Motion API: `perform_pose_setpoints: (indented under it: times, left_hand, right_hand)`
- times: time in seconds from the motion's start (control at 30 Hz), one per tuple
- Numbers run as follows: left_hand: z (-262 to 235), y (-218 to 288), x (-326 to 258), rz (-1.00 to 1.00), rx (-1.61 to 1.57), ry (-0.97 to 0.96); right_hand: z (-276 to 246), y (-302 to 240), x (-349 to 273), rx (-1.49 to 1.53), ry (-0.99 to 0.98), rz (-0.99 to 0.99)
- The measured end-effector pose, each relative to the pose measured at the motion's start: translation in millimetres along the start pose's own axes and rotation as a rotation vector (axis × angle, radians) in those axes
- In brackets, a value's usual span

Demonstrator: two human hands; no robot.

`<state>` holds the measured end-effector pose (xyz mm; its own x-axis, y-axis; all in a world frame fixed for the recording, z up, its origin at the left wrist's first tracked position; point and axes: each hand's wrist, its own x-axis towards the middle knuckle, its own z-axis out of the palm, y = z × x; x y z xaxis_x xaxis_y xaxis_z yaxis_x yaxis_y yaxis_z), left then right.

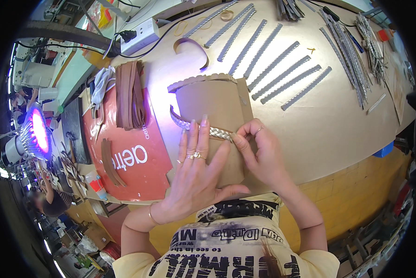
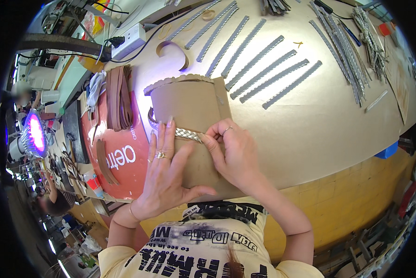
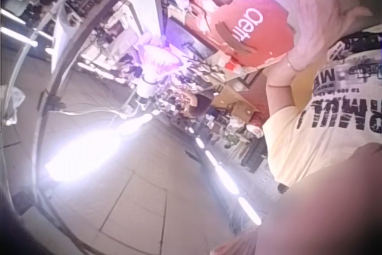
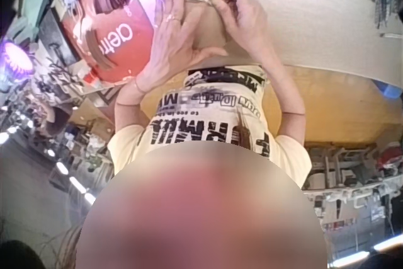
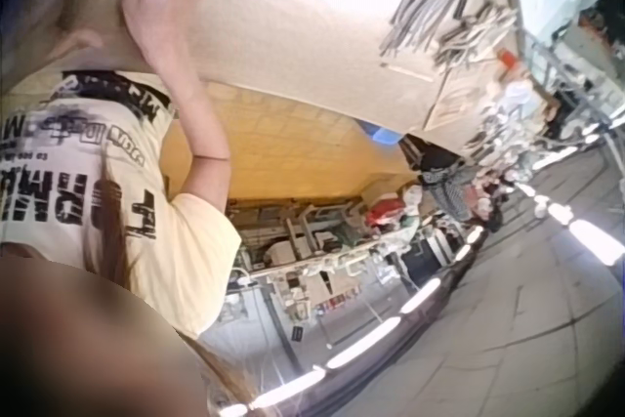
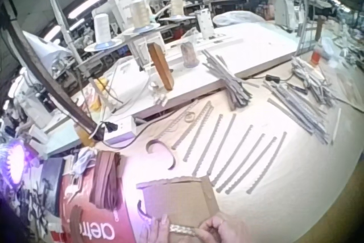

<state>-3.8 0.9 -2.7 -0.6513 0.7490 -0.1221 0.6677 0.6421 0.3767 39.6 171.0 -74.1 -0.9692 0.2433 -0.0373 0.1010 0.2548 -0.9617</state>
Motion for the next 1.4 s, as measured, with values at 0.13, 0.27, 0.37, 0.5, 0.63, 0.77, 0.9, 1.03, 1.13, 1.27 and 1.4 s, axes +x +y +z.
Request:
perform_pose_setpoints:
  times: [0.13,0.27,0.37,0.5,0.63,0.77,0.9,1.03,1.13,1.27,1.4]
  left_hand:
    - [1,1,0,-0.013,0.059,-0.006]
    - [1,2,0,0.008,0.126,0.009]
    - [1,1,0,0.013,0.126,0.001]
    - [1,-4,-1,0.047,0.079,0.002]
    - [2,-6,-2,0.069,0.119,-0.029]
    - [2,-3,-2,0.049,0.082,-0.025]
    - [1,-2,-1,0.041,0.091,-0.02]
    - [3,-1,0,0.036,0.086,-0.01]
    - [2,1,1,0.025,0.079,-0.008]
    - [0,3,3,0.017,0.095,-0.02]
    - [-2,5,4,0.012,0.139,-0.05]
  right_hand:
    - [7,4,-2,-0.122,0.073,-0.114]
    - [10,10,-4,0.019,0.061,-0.068]
    - [5,14,-2,0.296,-0.006,0.059]
    - [-8,19,1,0.504,-0.095,0.192]
    - [-19,17,1,0.596,-0.236,0.259]
    - [-21,12,8,0.66,-0.27,0.318]
    - [-24,8,10,0.681,-0.305,0.333]
    - [-24,8,11,0.688,-0.304,0.317]
    - [-22,9,11,0.687,-0.221,0.314]
    - [-24,8,8,0.625,-0.188,0.29]
    - [-24,8,7,0.593,-0.235,0.278]
